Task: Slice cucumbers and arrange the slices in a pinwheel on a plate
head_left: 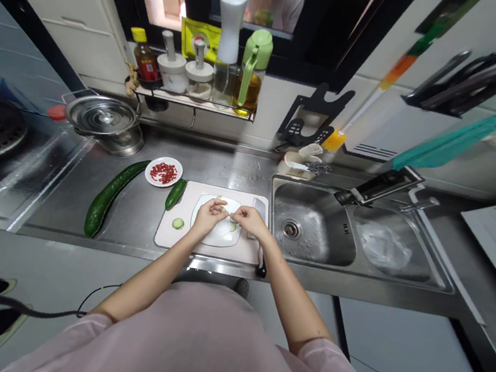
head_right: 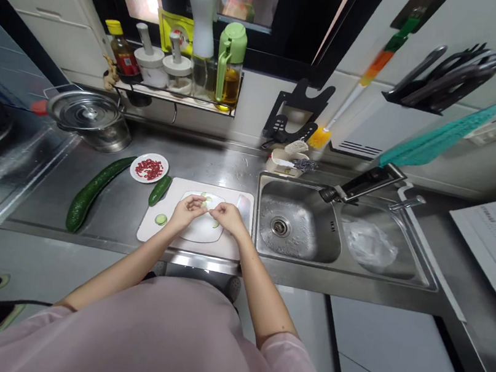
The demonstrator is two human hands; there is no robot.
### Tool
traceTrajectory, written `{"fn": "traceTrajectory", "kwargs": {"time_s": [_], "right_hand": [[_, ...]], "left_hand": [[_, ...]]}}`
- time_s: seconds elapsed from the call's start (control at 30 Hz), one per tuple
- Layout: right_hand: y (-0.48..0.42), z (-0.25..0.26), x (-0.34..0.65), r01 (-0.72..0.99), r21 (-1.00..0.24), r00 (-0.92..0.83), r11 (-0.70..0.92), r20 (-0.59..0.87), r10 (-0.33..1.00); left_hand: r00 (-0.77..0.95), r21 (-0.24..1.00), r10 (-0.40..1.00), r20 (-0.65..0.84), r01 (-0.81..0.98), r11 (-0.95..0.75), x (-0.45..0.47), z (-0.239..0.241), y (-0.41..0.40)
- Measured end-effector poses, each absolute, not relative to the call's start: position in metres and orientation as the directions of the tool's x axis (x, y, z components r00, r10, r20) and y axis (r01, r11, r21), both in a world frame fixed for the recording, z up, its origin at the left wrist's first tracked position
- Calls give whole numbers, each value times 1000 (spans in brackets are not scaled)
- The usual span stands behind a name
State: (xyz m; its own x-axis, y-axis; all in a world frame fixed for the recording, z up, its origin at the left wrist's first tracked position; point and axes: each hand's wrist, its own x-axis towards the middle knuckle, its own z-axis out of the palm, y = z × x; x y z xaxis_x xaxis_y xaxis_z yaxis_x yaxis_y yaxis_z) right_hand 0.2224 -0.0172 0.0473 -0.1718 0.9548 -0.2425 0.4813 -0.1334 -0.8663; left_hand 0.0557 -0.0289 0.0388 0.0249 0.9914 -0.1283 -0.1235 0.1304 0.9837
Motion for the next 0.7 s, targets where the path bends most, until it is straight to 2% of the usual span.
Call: {"fn": "traceTrajectory", "kwargs": {"time_s": [0.17, 0.33, 0.5, 0.7], "right_hand": [[0, 40, 233, 645, -756, -187, -112, -297, 936], [4, 29, 236, 788, -594, -119, -163, -406, 906], [1, 24, 235, 850, -482, -64, -213, -496, 866], [-1, 28, 233, 886, -401, 5, -233, -494, 869]], "left_hand": [[18, 985, 985, -174, 10, 174, 63, 28, -17], [-24, 923, 963, -269, 281, 264, 68, 11, -16], [-7, 841, 946, -323, 456, 291, 71, -1, -17], [27, 785, 952, -304, 574, 234, 77, 0, -17]]}}
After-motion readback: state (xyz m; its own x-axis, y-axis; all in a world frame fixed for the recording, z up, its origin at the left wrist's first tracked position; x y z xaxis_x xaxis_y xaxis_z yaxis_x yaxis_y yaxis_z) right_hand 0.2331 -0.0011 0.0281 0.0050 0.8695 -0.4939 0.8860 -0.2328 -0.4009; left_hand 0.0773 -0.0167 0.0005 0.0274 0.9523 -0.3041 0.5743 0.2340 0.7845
